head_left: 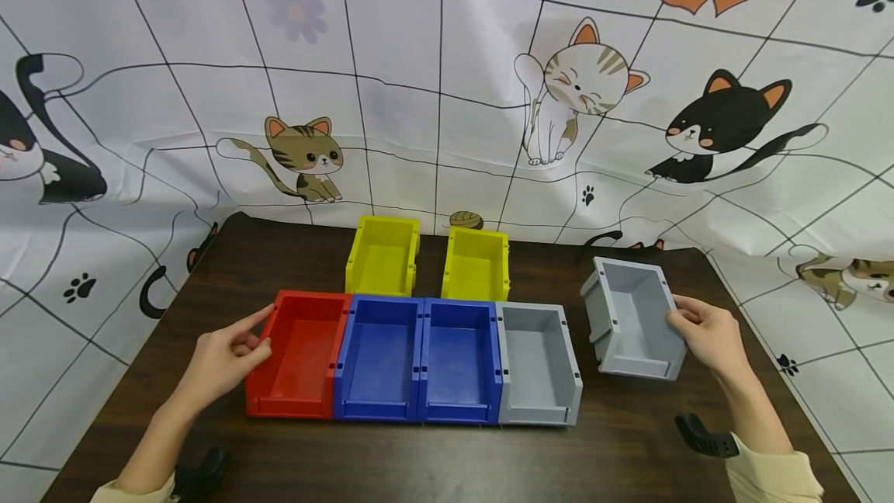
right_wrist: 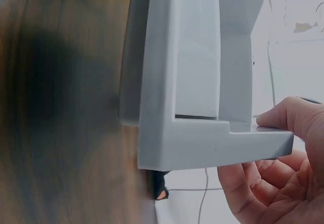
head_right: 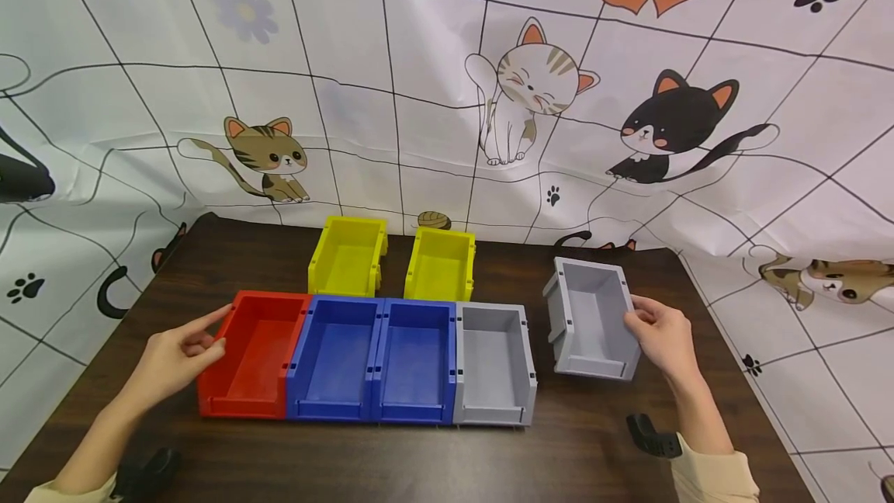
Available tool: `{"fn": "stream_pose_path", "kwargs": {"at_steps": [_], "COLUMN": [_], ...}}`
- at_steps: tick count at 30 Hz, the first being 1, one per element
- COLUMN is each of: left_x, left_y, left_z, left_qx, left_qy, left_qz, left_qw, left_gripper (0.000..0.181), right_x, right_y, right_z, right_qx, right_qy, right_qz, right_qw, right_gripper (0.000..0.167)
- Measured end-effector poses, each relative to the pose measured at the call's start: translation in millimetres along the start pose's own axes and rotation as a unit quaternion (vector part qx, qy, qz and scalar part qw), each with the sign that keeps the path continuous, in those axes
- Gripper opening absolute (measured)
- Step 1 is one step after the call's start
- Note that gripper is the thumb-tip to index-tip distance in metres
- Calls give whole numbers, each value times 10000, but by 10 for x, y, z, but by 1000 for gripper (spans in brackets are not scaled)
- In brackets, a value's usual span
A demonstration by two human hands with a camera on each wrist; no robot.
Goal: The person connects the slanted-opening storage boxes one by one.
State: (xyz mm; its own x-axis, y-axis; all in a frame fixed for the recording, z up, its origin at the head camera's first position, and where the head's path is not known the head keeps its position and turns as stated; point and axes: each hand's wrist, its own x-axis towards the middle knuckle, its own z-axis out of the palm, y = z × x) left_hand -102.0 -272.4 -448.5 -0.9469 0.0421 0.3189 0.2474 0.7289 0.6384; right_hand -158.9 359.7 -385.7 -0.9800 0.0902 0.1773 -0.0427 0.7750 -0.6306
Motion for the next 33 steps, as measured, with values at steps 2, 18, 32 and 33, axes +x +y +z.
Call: {"fn": "stream_pose_path", "kwargs": {"at_steps": [2,18,32,33], "left_x": [-2,15,16,16], "left_y": [-6,-2,6,6], "left_z": [0,-12,-16,-16], "left_qx": [-4,54,89,93], "left_qy": [19,3,-75,-80], "left_qz": [42,26,-32,-33], "left_qw": [10000,10000,9999,9999], "left_gripper": [48,48,49,49], "right_x": [-54,-390,-423,-423], "right_y": [-35,-133,-197,-196], "right_z": [-2,60,107,108], "right_qx": [14,179,39,5], "right_qy": [-67,-316,-381,-411], "right_qz": [-32,-82,-123,-141], "right_qw": [10000,9993,9992,9991], "right_gripper": [35,33,33,34]}}
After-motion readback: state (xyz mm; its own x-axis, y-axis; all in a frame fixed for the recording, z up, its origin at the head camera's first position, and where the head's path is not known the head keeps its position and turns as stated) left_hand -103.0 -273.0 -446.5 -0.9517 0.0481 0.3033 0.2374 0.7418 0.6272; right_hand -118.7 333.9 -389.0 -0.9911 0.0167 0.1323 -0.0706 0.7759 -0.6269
